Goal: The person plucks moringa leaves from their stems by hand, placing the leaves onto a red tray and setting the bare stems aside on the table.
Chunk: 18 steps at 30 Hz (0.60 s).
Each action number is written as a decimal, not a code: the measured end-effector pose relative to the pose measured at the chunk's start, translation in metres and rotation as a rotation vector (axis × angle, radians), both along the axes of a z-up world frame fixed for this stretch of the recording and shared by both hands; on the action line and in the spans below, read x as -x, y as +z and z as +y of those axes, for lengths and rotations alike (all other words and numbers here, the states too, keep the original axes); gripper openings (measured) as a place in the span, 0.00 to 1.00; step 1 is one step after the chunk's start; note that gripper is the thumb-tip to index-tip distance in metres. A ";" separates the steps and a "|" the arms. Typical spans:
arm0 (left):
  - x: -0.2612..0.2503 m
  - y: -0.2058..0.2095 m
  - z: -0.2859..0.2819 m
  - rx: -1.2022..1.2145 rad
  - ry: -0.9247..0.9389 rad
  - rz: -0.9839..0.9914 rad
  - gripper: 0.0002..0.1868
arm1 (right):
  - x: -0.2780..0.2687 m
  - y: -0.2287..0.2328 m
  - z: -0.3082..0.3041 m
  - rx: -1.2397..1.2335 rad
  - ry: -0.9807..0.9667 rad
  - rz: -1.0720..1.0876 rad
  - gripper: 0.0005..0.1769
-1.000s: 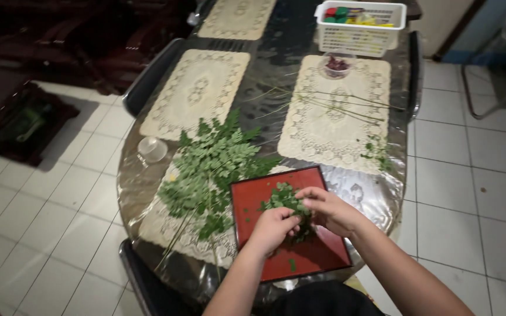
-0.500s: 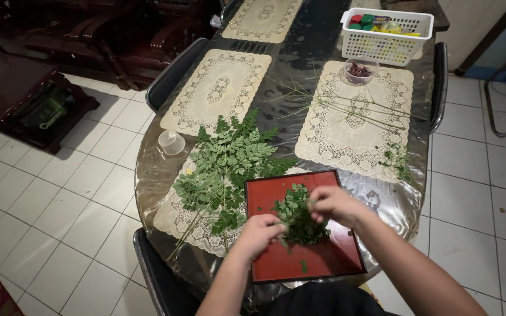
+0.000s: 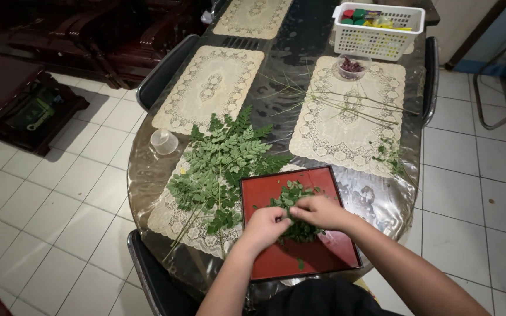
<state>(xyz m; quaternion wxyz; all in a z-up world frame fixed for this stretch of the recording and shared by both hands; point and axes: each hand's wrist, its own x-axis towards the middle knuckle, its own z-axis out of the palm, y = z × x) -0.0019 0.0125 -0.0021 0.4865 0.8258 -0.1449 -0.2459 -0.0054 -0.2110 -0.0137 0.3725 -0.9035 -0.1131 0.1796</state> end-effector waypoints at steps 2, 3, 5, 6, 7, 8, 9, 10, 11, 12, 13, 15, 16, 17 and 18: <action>0.001 0.005 -0.005 0.023 0.002 0.031 0.10 | 0.003 -0.011 -0.007 -0.169 -0.025 0.105 0.18; 0.001 0.005 -0.006 0.073 -0.015 0.042 0.11 | 0.005 -0.017 -0.010 -0.254 -0.034 0.161 0.19; 0.000 0.000 -0.011 0.172 -0.052 0.064 0.13 | 0.005 -0.028 -0.014 -0.272 -0.073 0.207 0.18; 0.001 -0.006 -0.015 0.145 -0.058 0.036 0.15 | 0.005 -0.034 -0.017 -0.281 -0.094 0.228 0.17; 0.000 -0.015 -0.019 0.118 -0.063 0.006 0.16 | 0.005 -0.040 -0.020 -0.270 -0.092 0.205 0.18; 0.000 -0.025 -0.024 0.091 -0.068 -0.025 0.18 | 0.006 -0.047 -0.024 -0.260 -0.090 0.181 0.18; 0.000 -0.036 -0.029 0.122 -0.067 -0.003 0.16 | 0.006 -0.056 -0.027 -0.250 -0.084 0.158 0.19; 0.000 -0.046 -0.035 0.153 -0.067 0.018 0.16 | 0.007 -0.065 -0.031 -0.411 -0.173 0.228 0.16; 0.003 -0.054 -0.039 0.182 -0.060 0.038 0.16 | 0.007 -0.075 -0.035 -0.572 -0.256 0.299 0.13; 0.009 -0.059 -0.044 0.102 -0.050 -0.030 0.15 | 0.007 -0.084 -0.040 -0.733 -0.340 0.372 0.11; 0.015 -0.060 -0.050 0.021 -0.040 -0.100 0.15 | 0.005 -0.092 -0.047 -0.828 -0.470 0.354 0.09; 0.023 -0.049 -0.048 -0.068 -0.002 -0.338 0.17 | 0.001 -0.096 -0.069 -0.827 -0.712 0.287 0.09; 0.030 -0.039 -0.044 -0.078 0.019 -0.508 0.23 | -0.004 -0.091 -0.082 -0.728 -0.821 0.238 0.11; 0.034 -0.030 -0.042 -0.088 0.034 -0.676 0.31 | -0.006 -0.083 -0.095 -0.637 -0.747 0.184 0.13; 0.030 -0.022 -0.039 -0.148 0.087 -0.611 0.32 | -0.007 -0.073 -0.105 -0.547 -0.672 0.131 0.16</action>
